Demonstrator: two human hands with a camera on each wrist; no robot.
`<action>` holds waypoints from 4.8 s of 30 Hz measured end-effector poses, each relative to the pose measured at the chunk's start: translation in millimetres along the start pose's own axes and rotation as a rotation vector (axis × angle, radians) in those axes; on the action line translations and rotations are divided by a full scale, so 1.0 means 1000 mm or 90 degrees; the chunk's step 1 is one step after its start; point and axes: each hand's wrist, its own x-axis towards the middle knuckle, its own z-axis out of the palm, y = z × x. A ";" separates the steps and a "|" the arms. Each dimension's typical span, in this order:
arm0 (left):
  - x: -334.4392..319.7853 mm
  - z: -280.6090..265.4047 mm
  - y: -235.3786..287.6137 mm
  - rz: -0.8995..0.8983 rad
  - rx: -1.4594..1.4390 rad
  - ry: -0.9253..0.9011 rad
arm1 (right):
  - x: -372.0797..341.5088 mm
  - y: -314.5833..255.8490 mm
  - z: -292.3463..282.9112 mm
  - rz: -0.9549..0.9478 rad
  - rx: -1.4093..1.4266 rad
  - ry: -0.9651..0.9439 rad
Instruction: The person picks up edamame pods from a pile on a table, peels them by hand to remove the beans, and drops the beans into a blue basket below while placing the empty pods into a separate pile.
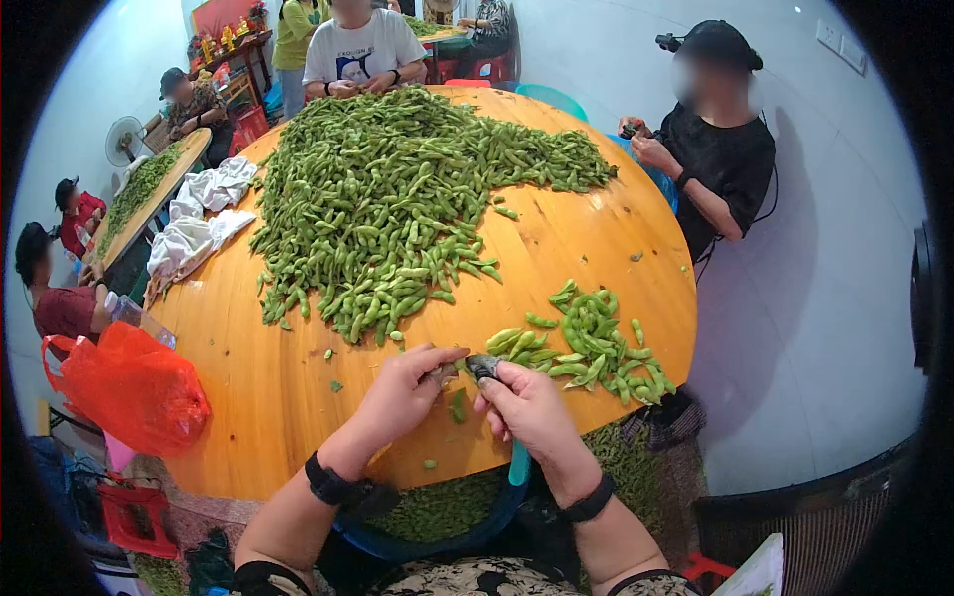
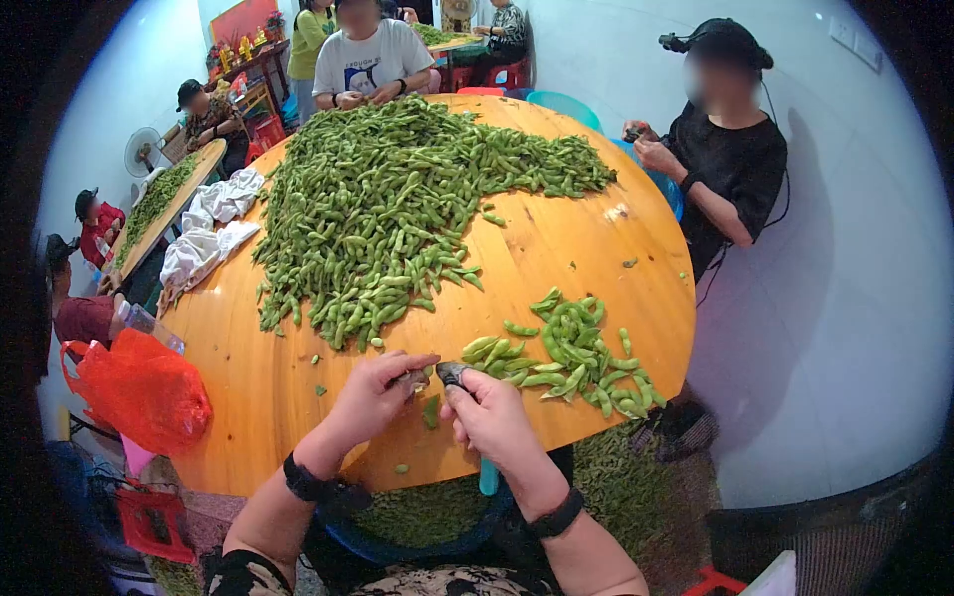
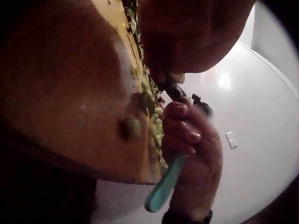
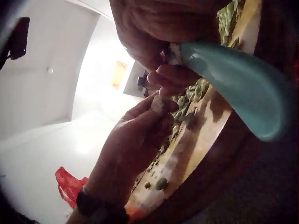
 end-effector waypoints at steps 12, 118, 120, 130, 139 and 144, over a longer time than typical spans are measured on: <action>-0.016 0.003 -0.011 0.126 0.156 -0.005 | -0.004 0.006 0.022 0.002 -0.008 0.002; -0.012 0.009 -0.014 -0.181 -0.460 -0.074 | -0.005 0.004 0.011 0.084 0.151 0.031; -0.013 0.007 -0.016 -0.171 -0.504 -0.104 | -0.005 -0.001 0.012 0.084 0.156 0.031; -0.014 0.016 -0.020 0.127 -0.038 0.024 | -0.010 -0.009 0.020 -0.056 -0.034 0.088; -0.017 0.016 -0.015 0.119 0.088 0.052 | -0.013 -0.011 0.025 -0.008 0.000 0.055; -0.019 0.017 -0.016 0.126 0.108 0.065 | -0.007 -0.001 0.025 -0.033 -0.024 0.051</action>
